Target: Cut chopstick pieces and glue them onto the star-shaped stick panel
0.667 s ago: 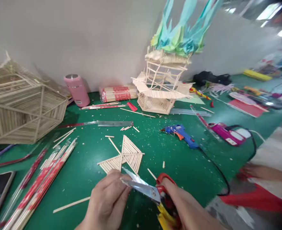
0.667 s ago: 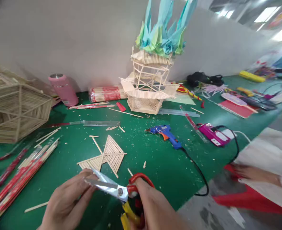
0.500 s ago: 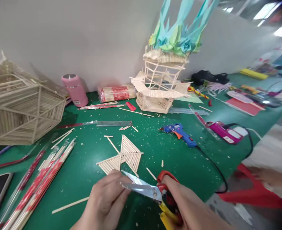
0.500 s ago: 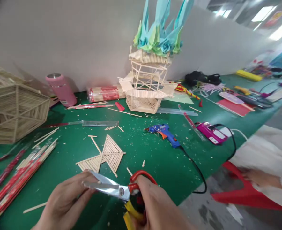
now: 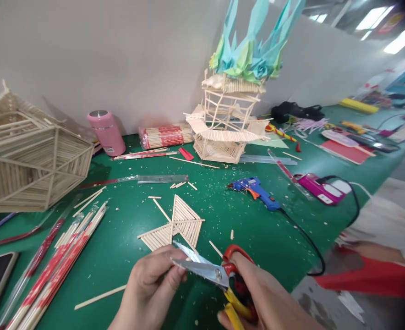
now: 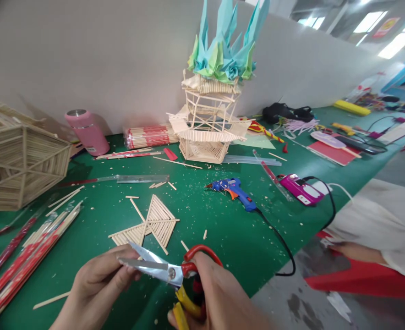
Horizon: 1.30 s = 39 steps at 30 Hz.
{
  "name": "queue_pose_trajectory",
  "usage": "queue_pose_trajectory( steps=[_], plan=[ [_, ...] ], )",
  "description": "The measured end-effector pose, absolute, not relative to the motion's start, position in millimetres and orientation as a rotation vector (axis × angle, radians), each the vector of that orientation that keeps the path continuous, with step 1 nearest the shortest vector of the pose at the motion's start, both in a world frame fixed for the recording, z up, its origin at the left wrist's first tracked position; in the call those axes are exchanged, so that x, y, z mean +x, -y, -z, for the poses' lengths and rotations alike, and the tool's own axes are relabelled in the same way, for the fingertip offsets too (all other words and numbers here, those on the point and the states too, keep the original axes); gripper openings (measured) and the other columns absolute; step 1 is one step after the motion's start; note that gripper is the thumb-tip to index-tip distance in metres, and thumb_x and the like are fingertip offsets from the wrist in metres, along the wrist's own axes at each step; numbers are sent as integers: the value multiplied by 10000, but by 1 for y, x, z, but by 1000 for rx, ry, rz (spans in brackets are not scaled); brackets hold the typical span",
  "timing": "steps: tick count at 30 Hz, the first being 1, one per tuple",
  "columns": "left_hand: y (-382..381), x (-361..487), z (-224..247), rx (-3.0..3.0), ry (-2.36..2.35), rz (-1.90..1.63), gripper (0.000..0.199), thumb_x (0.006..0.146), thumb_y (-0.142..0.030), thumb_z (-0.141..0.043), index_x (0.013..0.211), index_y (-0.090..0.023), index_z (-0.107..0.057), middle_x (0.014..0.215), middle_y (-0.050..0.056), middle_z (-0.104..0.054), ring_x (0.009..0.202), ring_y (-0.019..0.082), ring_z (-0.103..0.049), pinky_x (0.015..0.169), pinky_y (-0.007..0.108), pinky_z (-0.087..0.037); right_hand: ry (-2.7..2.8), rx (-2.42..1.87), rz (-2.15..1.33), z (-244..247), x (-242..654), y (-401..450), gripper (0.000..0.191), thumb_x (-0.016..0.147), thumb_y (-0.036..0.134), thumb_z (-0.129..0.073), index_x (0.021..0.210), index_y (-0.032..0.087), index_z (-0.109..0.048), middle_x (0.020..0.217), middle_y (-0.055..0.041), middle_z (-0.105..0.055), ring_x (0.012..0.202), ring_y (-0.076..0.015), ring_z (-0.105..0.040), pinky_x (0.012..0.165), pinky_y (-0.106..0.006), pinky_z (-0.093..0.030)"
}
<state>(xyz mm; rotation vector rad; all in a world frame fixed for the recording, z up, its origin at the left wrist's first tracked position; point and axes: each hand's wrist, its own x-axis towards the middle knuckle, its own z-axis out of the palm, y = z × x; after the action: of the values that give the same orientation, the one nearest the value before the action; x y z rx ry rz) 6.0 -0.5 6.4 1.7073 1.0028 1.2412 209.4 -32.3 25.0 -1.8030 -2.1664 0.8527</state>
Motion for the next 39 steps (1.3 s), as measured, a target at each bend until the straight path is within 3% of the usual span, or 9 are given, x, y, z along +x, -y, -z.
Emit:
queue_pose_trajectory(
  steps=[5,13,34,39],
  plan=[
    [-3,4,-8,1630,-879,-1232,130,817,-177,-557,850,-253,-658,561,-39,-597,495,67,-537,474,127,-410,2212,-1810,-883,-28,211,26,312,602,298,-615,854,176,-475,828,-132,-630,750,-266,-624,632,-377,-543],
    [1,2,-6,1464,-905,-1140,153,812,-342,-570,769,-242,-678,538,-31,-582,485,55,-507,454,113,-381,2279,-1776,-912,-34,213,22,291,605,306,-600,826,157,-483,815,-158,-618,719,-264,-614,618,-402,-546],
    [0,-1,-3,1176,-900,-931,186,760,-373,-624,714,-207,-692,607,-7,-578,525,78,-453,487,167,-360,2322,-1782,-970,-45,210,17,339,546,237,-656,847,167,-516,725,-82,-634,632,-233,-614,576,-356,-535],
    [-1,0,-3,1161,-901,-933,184,758,-368,-627,706,-204,-694,591,-9,-568,515,76,-453,479,162,-361,2288,-1782,-907,-42,208,17,254,579,277,-614,789,184,-505,690,-85,-633,594,-233,-605,540,-349,-521]
  ],
)
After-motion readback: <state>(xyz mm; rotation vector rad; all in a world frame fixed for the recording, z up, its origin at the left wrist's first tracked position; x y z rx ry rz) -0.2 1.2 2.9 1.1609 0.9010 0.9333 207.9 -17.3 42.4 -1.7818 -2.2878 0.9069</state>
